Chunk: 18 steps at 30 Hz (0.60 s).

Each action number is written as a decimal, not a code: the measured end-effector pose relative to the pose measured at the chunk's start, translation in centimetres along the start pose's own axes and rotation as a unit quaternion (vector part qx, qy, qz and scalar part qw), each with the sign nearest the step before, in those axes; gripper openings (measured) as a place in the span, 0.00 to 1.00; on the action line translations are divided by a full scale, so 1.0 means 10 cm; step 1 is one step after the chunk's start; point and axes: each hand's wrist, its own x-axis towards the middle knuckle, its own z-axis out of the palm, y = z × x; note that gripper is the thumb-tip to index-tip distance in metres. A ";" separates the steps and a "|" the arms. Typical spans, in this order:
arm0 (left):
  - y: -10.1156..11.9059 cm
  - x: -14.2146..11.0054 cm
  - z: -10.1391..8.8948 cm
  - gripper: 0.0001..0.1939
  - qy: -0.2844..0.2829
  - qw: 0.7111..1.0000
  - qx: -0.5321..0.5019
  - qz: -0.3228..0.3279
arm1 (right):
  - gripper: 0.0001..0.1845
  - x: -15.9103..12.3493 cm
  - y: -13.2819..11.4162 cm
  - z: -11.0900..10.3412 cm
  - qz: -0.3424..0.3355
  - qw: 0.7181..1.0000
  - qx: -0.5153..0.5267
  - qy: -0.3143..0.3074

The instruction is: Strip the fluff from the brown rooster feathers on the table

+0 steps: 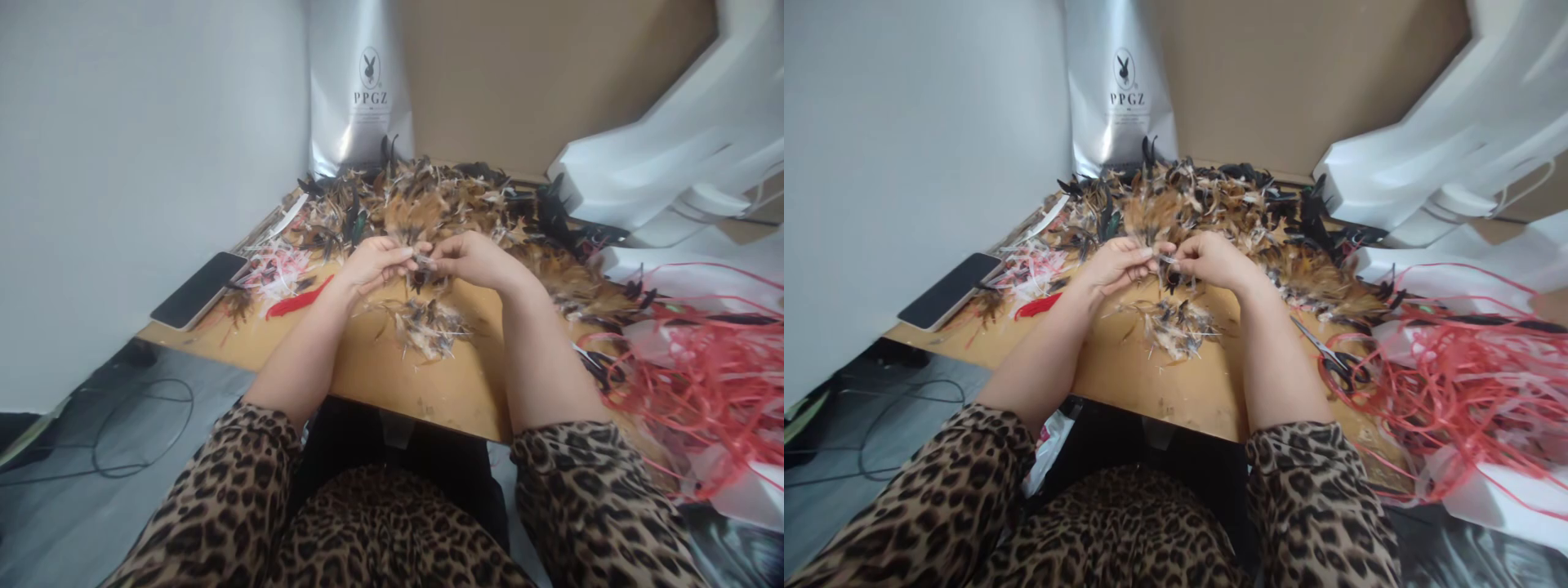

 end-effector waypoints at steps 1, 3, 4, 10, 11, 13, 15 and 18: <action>-0.02 0.01 0.00 0.06 -0.007 1.000 0.002 -0.011 | 0.11 -0.01 -0.02 -0.01 -0.007 1.000 -0.021 0.003; -0.07 0.03 -0.01 0.07 -0.009 0.999 0.012 -0.038 | 0.11 -0.04 -0.06 -0.03 -0.015 0.999 -0.049 0.008; -0.09 0.04 -0.01 0.07 -0.007 0.999 0.017 -0.049 | 0.11 -0.05 -0.08 -0.04 -0.016 0.998 -0.055 0.008; -0.13 0.07 -0.02 0.05 0.020 0.997 0.017 -0.067 | 0.12 -0.10 -0.13 -0.07 -0.004 0.998 -0.056 0.018; -0.14 0.07 -0.02 0.04 0.025 0.997 0.019 -0.070 | 0.12 -0.10 -0.13 -0.08 -0.002 0.998 -0.055 0.025; -0.14 0.08 -0.01 0.04 0.035 0.996 0.023 -0.076 | 0.12 -0.11 -0.13 -0.08 0.000 0.998 -0.052 0.043; -0.15 0.08 -0.01 0.04 0.041 0.996 0.029 -0.079 | 0.11 -0.11 -0.14 -0.07 -0.006 0.997 -0.051 0.062; -0.17 0.09 0.00 0.04 0.054 0.995 0.039 -0.074 | 0.10 -0.10 -0.14 -0.04 -0.020 0.995 -0.052 0.081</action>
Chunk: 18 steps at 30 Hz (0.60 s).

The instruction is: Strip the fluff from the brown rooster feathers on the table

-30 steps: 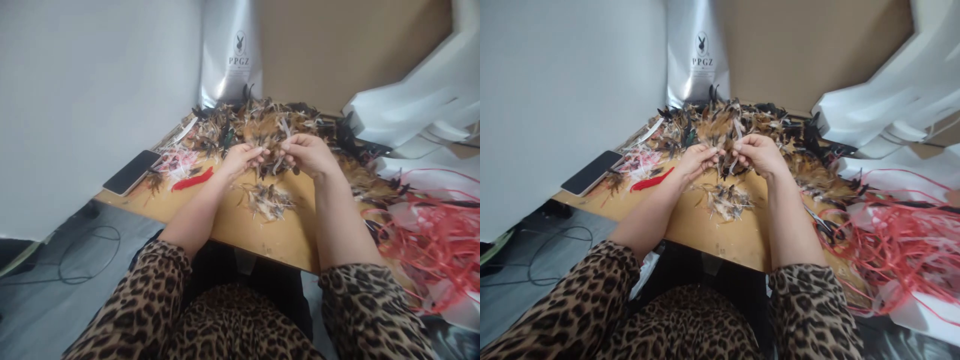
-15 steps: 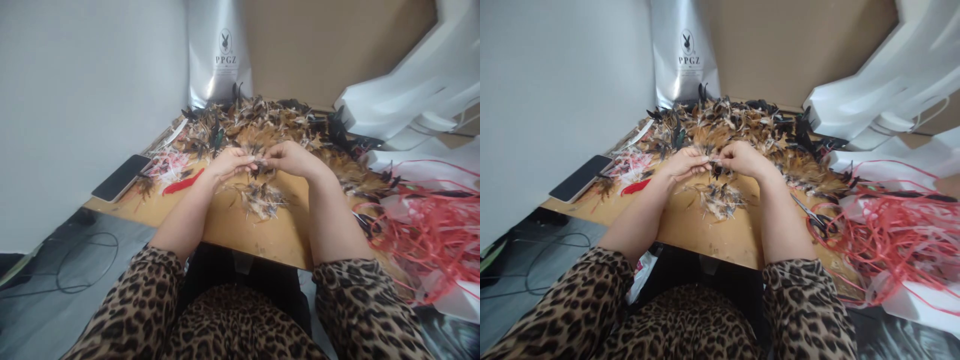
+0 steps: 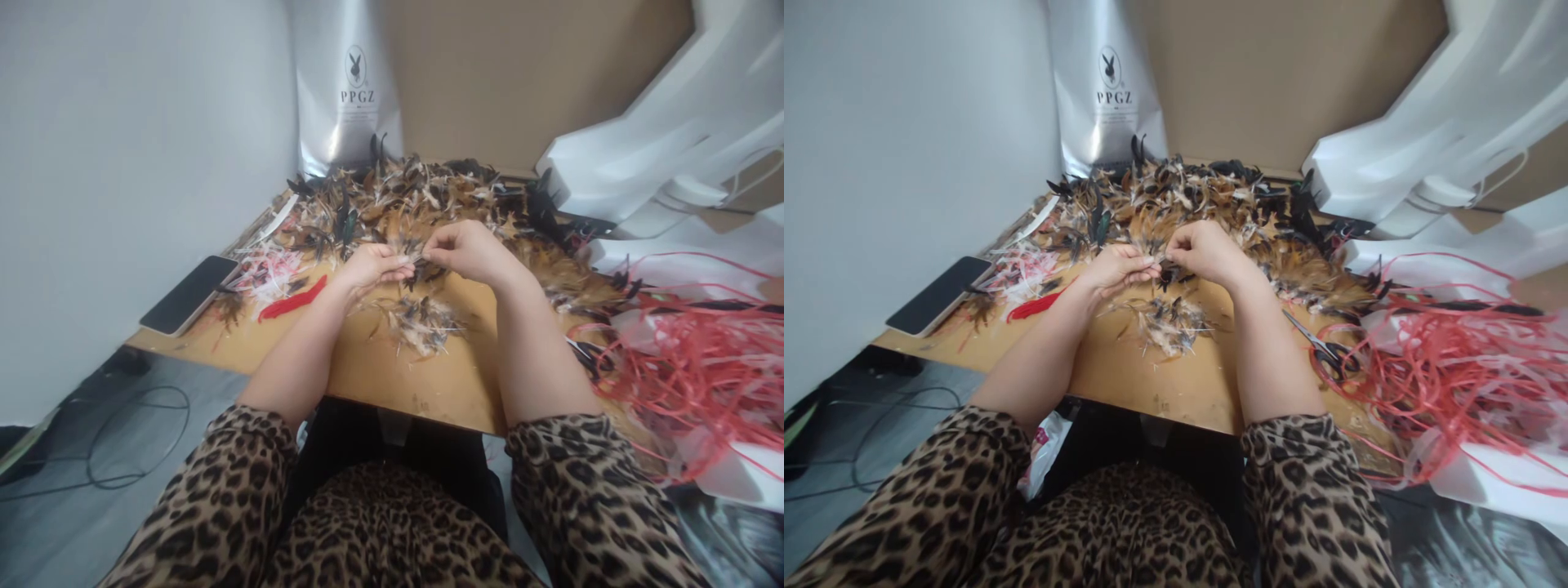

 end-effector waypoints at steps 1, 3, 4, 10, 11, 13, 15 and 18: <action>-0.01 0.00 0.00 0.04 0.004 1.000 0.005 0.001 | 0.10 0.00 0.00 0.01 -0.004 1.000 -0.004 0.006; -0.01 0.00 0.01 0.05 0.004 1.000 0.017 0.001 | 0.09 0.01 0.01 0.04 -0.011 1.000 -0.018 0.022; -0.01 0.00 0.01 0.05 0.001 1.000 0.024 -0.001 | 0.09 0.02 0.01 0.05 -0.014 0.999 -0.028 0.031; 0.00 0.00 0.00 0.04 -0.029 0.998 0.064 -0.004 | 0.10 0.04 0.03 0.09 -0.033 0.995 -0.080 0.050; 0.01 0.00 0.00 0.05 -0.028 0.997 0.075 -0.002 | 0.10 0.03 0.01 0.09 -0.035 0.994 -0.092 0.047; 0.01 0.01 0.00 0.06 -0.010 0.994 0.107 0.005 | 0.11 0.02 -0.04 0.08 -0.030 0.991 -0.125 0.033; 0.02 0.02 0.00 0.08 0.017 0.988 0.152 0.016 | 0.11 -0.01 -0.12 0.06 -0.017 0.985 -0.171 0.003; 0.02 0.01 0.02 0.10 0.023 0.975 0.218 0.028 | 0.13 -0.06 -0.29 0.05 -0.008 0.968 -0.246 -0.052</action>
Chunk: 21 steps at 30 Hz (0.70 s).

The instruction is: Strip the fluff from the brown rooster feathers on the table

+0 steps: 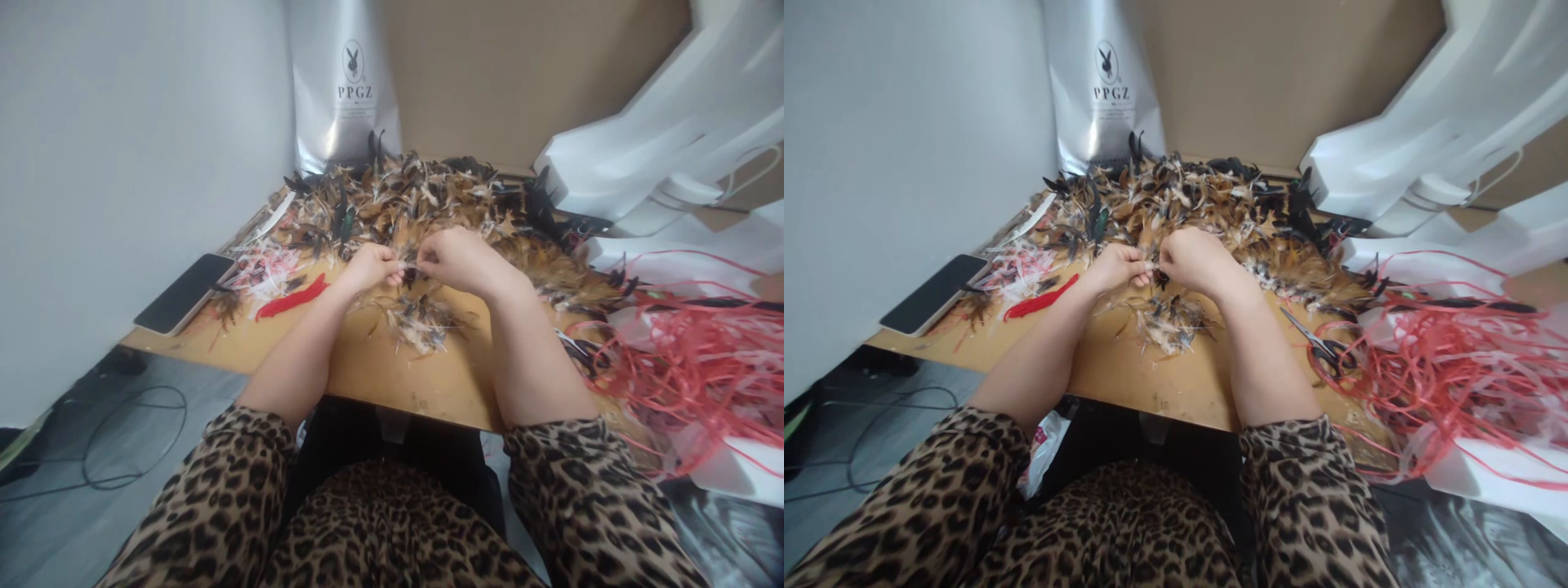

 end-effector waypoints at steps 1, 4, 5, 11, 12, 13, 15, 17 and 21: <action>0.00 -0.01 0.01 0.10 -0.012 1.000 0.019 0.001 | 0.13 -0.02 -0.05 -0.02 -0.003 1.000 -0.022 -0.013; 0.00 -0.06 0.07 0.11 -0.067 0.995 0.079 -0.004 | 0.15 -0.04 -0.17 -0.06 -0.019 0.997 -0.068 -0.038; 0.00 -0.07 0.09 0.10 -0.086 0.992 0.097 -0.004 | 0.15 -0.05 -0.20 -0.06 -0.025 0.996 -0.074 -0.046; -0.01 -0.14 0.18 0.09 -0.217 0.969 0.116 0.008 | 0.11 -0.01 0.00 -0.01 -0.070 0.991 0.047 -0.104; -0.01 -0.14 0.18 0.09 -0.228 0.967 0.112 0.009 | 0.10 0.01 0.07 0.00 -0.071 0.986 0.093 -0.115; -0.01 -0.15 0.19 0.08 -0.239 0.965 0.105 0.010 | 0.09 0.02 0.15 0.02 -0.068 0.980 0.140 -0.128; 0.00 -0.15 0.19 0.07 -0.255 0.963 0.087 0.016 | 0.09 0.05 0.30 0.07 -0.066 0.960 0.229 -0.146; 0.03 -0.17 0.20 0.06 -0.258 0.964 0.061 0.023 | 0.12 0.09 0.44 0.16 -0.066 0.932 0.317 -0.162; 0.07 -0.19 0.22 0.07 -0.204 0.978 -0.002 0.031 | 0.15 0.17 0.62 0.42 -0.041 0.882 0.451 -0.129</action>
